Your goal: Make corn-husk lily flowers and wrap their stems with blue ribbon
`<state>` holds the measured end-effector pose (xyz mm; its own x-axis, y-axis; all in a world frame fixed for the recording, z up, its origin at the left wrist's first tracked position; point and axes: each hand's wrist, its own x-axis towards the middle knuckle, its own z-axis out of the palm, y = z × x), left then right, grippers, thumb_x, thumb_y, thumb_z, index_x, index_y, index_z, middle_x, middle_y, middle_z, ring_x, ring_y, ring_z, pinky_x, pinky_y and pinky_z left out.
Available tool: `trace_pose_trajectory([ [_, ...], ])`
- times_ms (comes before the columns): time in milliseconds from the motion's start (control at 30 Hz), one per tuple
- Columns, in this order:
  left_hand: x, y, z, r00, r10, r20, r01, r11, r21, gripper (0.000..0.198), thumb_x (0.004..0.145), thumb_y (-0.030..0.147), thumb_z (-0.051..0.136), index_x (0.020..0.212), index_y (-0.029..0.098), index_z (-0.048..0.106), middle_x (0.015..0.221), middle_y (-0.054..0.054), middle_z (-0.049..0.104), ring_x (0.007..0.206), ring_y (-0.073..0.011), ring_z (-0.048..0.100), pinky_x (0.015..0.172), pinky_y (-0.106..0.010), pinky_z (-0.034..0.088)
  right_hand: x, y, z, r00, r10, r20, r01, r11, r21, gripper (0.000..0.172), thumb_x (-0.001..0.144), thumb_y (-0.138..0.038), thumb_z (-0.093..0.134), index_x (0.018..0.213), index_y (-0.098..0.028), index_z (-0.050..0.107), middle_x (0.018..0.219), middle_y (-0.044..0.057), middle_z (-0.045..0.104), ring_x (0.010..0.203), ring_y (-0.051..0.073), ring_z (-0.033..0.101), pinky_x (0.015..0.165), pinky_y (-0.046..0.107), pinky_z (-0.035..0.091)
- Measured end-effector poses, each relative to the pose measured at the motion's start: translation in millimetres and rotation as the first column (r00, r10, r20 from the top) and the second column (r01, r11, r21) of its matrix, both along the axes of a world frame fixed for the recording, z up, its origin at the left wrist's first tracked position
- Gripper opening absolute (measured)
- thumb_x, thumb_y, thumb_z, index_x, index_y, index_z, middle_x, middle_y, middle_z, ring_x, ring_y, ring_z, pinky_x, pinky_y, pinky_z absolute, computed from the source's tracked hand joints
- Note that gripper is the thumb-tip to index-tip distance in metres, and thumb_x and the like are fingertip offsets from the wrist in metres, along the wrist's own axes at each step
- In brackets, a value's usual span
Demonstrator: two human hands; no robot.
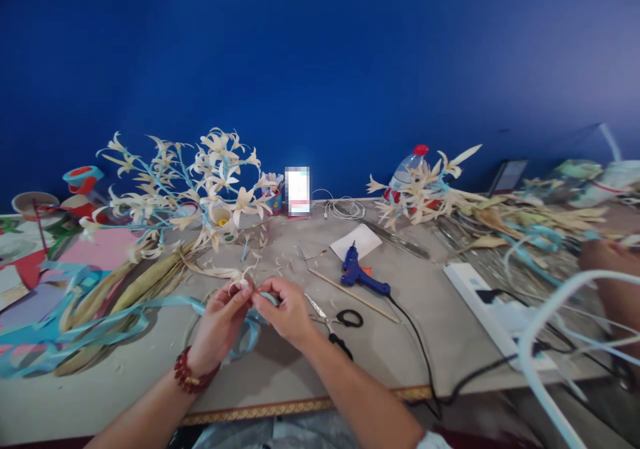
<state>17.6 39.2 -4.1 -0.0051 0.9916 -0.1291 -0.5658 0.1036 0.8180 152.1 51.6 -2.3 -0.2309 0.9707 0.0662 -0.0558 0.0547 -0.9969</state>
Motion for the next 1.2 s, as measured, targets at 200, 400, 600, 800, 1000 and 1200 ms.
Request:
trace_pose_trajectory([
  [200,-2.4,1.5,6.0,1.0,-0.011,-0.016,0.012,0.999,0.045,0.014,0.073,0.024,0.075,0.073,0.016,0.065,0.072,0.002,0.056,0.063,-0.0078,0.048,0.059,-0.017,0.042,-1.5,5.2,-4.3,0.966,0.084,-0.244,-0.138,0.967,-0.212,0.027,0.073,-0.041,0.071,0.073,-0.018,0.057,0.042,-0.009,0.047,0.033,0.004,0.034,0.035,0.016,0.026],
  [400,-3.6,0.9,8.0,0.998,-0.067,0.016,0.067,0.998,0.021,0.014,0.073,0.025,0.076,0.074,0.015,0.066,0.073,0.001,0.057,0.064,-0.0078,0.047,0.059,-0.017,0.04,-1.3,5.2,-0.9,0.936,0.119,-0.331,-0.222,0.929,-0.296,0.031,0.069,-0.041,0.076,0.07,-0.017,0.056,0.041,-0.009,0.046,0.032,0.003,0.031,0.033,0.015,0.024],
  [600,-3.4,0.5,7.1,0.997,-0.071,0.016,0.071,0.997,0.036,0.014,0.075,0.026,0.075,0.074,0.016,0.066,0.073,0.001,0.058,0.065,-0.0083,0.049,0.061,-0.018,0.041,-1.0,4.6,-2.5,0.954,0.116,-0.278,-0.189,0.949,-0.253,0.031,0.07,-0.042,0.074,0.072,-0.018,0.056,0.046,-0.009,0.046,0.033,0.003,0.03,0.034,0.016,0.024],
  [800,-2.4,0.5,-1.6,0.996,0.019,-0.085,-0.013,0.997,0.075,0.017,0.07,0.023,0.078,0.078,0.018,0.064,0.076,0.002,0.06,0.072,-0.0103,0.054,0.07,-0.021,0.044,-0.3,0.6,-2.1,1.0,0.0,-0.011,-0.001,0.999,-0.034,0.021,0.077,-0.035,0.067,0.071,-0.018,0.057,0.052,-0.007,0.047,0.043,0.006,0.035,0.041,0.018,0.028],
  [1000,-4.2,1.9,-0.8,0.996,0.025,-0.089,-0.021,0.999,0.047,0.017,0.071,0.025,0.077,0.071,0.017,0.062,0.07,0.003,0.058,0.064,-0.009,0.05,0.063,-0.02,0.042,1.0,1.3,1.2,0.999,0.034,-0.032,-0.035,0.999,-0.031,0.021,0.077,-0.036,0.067,0.074,-0.018,0.059,0.06,-0.004,0.054,0.045,0.006,0.036,0.043,0.019,0.028],
  [1200,-8.6,3.5,3.2,0.996,-0.015,-0.086,0.017,0.999,0.03,0.019,0.07,0.026,0.077,0.073,0.016,0.062,0.071,0.002,0.057,0.064,-0.0095,0.048,0.061,-0.021,0.04,5.6,6.1,3.8,0.976,0.125,-0.178,-0.157,0.971,-0.18,0.031,0.071,-0.041,0.075,0.075,-0.018,0.055,0.055,-0.007,0.051,0.042,0.005,0.03,0.041,0.018,0.023],
])
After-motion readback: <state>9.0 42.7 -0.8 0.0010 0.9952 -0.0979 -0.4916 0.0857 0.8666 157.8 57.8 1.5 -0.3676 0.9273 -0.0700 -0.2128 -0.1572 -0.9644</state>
